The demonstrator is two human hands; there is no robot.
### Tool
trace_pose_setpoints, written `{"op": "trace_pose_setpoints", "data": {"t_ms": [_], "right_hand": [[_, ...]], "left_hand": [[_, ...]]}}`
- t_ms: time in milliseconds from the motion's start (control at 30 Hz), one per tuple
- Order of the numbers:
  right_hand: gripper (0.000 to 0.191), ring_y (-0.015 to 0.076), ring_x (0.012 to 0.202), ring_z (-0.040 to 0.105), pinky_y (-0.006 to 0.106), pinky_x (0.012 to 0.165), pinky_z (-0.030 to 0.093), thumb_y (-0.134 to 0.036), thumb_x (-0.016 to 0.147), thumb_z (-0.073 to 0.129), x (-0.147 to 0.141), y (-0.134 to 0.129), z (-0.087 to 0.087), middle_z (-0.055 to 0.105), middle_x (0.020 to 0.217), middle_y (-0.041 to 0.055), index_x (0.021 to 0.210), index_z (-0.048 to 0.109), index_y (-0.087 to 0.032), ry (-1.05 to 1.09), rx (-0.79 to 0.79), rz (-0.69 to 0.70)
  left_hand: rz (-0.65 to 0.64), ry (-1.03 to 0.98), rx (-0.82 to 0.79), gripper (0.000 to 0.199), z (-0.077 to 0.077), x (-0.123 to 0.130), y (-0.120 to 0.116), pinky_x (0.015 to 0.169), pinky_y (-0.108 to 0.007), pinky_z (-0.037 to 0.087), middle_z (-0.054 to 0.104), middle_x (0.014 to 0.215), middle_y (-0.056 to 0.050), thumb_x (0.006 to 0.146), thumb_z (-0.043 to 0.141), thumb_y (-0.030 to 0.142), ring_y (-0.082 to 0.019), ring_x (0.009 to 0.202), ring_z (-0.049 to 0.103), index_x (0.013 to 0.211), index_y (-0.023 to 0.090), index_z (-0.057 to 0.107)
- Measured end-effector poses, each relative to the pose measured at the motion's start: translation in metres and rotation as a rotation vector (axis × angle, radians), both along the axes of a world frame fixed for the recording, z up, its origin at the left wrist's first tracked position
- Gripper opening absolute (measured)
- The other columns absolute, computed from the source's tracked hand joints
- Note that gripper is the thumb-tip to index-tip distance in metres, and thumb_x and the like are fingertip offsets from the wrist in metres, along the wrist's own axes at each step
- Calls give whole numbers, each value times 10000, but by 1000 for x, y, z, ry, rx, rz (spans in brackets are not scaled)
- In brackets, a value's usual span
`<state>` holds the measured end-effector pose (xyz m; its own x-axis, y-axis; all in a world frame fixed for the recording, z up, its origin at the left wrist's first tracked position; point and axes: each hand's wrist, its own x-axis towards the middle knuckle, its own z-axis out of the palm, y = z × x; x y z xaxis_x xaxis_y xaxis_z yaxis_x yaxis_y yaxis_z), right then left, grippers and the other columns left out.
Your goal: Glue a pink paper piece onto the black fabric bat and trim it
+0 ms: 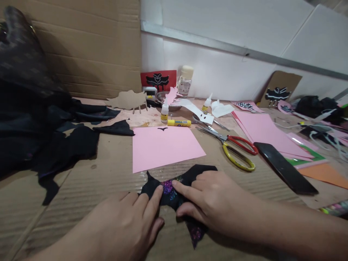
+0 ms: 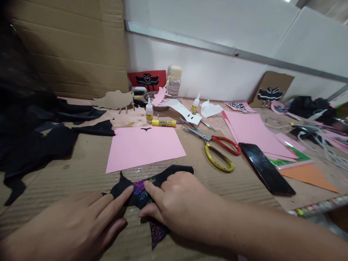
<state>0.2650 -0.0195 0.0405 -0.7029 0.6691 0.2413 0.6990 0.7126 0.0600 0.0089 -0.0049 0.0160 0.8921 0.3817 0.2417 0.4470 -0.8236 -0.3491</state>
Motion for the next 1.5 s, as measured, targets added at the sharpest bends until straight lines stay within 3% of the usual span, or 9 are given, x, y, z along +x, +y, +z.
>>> {"op": "trace_pose_setpoints", "data": {"t_ms": [200, 400, 600, 800, 967, 1133, 1300, 1500], "right_hand": [[441, 212, 573, 654, 365, 605, 359, -511, 1072, 623, 1, 0, 4, 726, 662, 37, 1125, 789, -106, 41, 19, -3], [606, 214, 537, 638, 359, 561, 325, -584, 1047, 631, -4, -2, 3, 744, 662, 38, 1362, 710, -72, 29, -15, 40], [466, 209, 553, 657, 356, 572, 325, -541, 1052, 647, -2, -1, 7, 737, 652, 38, 1158, 795, -112, 46, -47, -22], [556, 203, 539, 636, 344, 566, 313, -582, 1044, 640, -2, -1, 6, 747, 662, 34, 1362, 731, -135, 33, -62, 22], [467, 196, 572, 649, 348, 580, 325, -540, 1083, 590, -1, 0, 6, 738, 670, 47, 1189, 792, -133, 34, -71, 1], [574, 201, 585, 666, 342, 573, 323, -590, 1054, 620, -2, -1, 5, 769, 710, 53, 1396, 707, -137, -9, -113, 3], [507, 207, 606, 684, 339, 584, 342, -570, 1056, 626, -2, 1, 5, 768, 711, 65, 1253, 773, -126, 9, -110, -18], [588, 206, 588, 680, 340, 577, 320, -595, 1041, 639, -4, 0, 4, 776, 706, 51, 1396, 711, -132, 6, -126, 15]], "left_hand": [[10, 14, -1, 396, 0, -3, 0, 469, -345, 521, 745, 699, -51, 1018, 484, 215, -220, 535, 682, 1234, 112, 799], [-22, 14, 46, 420, -3, -2, 1, 506, -323, 503, 761, 715, -58, 1043, 436, 220, -203, 551, 672, 1226, 120, 800], [-8, 2, 15, 420, -2, -2, 1, 495, -347, 495, 764, 725, -66, 1047, 433, 209, -221, 551, 677, 1257, 93, 778], [-26, 20, 53, 391, 0, 0, 2, 494, -337, 504, 773, 731, -53, 1031, 465, 220, -214, 542, 682, 1209, 120, 799], [7, 4, 29, 387, -3, 1, 1, 501, -336, 513, 755, 708, -33, 1030, 473, 218, -210, 551, 688, 1227, 127, 793], [-7, 28, 38, 407, -4, -1, 1, 510, -340, 509, 776, 746, -61, 1036, 450, 199, -214, 563, 686, 1251, 90, 777], [-3, 22, 15, 399, -8, -5, 2, 530, -336, 504, 784, 777, -64, 1048, 449, 196, -213, 582, 682, 1275, 106, 764], [18, 41, -37, 391, -9, -6, 2, 563, -328, 515, 799, 848, -67, 1066, 464, 217, -206, 619, 686, 1341, 110, 721]]}}
